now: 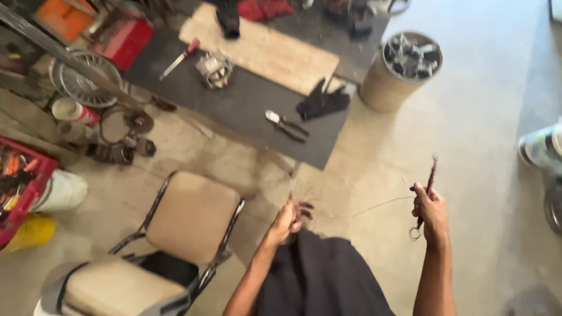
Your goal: Repairing a small electronic component by manipulating wires and using hand tools like pliers and a screwdriver
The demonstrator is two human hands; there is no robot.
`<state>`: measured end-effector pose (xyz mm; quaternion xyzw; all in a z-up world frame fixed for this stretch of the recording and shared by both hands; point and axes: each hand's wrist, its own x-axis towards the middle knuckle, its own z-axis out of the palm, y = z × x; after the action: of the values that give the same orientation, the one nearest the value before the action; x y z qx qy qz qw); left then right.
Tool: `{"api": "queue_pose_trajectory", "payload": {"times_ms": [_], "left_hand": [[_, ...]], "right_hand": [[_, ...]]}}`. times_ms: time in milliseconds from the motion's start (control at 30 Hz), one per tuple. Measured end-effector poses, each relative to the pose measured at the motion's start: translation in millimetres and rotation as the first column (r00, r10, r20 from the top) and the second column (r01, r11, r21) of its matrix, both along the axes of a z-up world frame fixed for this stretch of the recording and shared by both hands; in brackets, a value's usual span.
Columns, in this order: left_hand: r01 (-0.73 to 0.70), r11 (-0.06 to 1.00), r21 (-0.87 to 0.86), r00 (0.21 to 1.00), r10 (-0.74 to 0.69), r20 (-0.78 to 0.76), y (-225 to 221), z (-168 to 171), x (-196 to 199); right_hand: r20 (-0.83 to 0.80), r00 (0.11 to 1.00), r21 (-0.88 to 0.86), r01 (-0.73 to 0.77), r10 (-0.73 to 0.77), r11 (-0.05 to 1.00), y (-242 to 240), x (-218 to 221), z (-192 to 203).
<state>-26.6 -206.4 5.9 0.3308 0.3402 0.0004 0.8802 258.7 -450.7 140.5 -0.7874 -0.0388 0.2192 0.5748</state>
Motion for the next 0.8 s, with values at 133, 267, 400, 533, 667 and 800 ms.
{"api": "queue_pose_trajectory", "payload": {"times_ms": [133,267,400,533,667,800], "left_hand": [[-0.062,0.990,-0.124,0.995,0.052,-0.087,-39,29,-58],[-0.032,0.996,-0.079,0.994,0.024,-0.107,-88,24,-138],[-0.001,0.998,0.067,0.990,0.011,-0.141,-137,59,-212],[-0.064,0.997,0.038,0.991,0.068,-0.114,-175,64,-254],[-0.118,0.971,0.206,0.983,0.144,-0.115,-227,94,-292],[-0.130,0.910,0.393,0.960,0.216,-0.181,-283,87,-317]], "right_hand": [[-0.006,0.999,-0.108,0.039,-0.040,0.993,-59,-70,-21],[-0.131,0.991,-0.232,0.009,-0.040,0.973,-112,-145,-48],[-0.147,0.989,-0.356,-0.060,0.007,0.933,-166,-202,-71],[-0.314,0.949,-0.435,-0.121,-0.024,0.892,-159,-252,0],[-0.281,0.945,-0.538,-0.300,0.168,0.787,-211,-269,-26],[-0.304,0.915,-0.568,-0.397,0.264,0.721,-242,-284,-22]]}}
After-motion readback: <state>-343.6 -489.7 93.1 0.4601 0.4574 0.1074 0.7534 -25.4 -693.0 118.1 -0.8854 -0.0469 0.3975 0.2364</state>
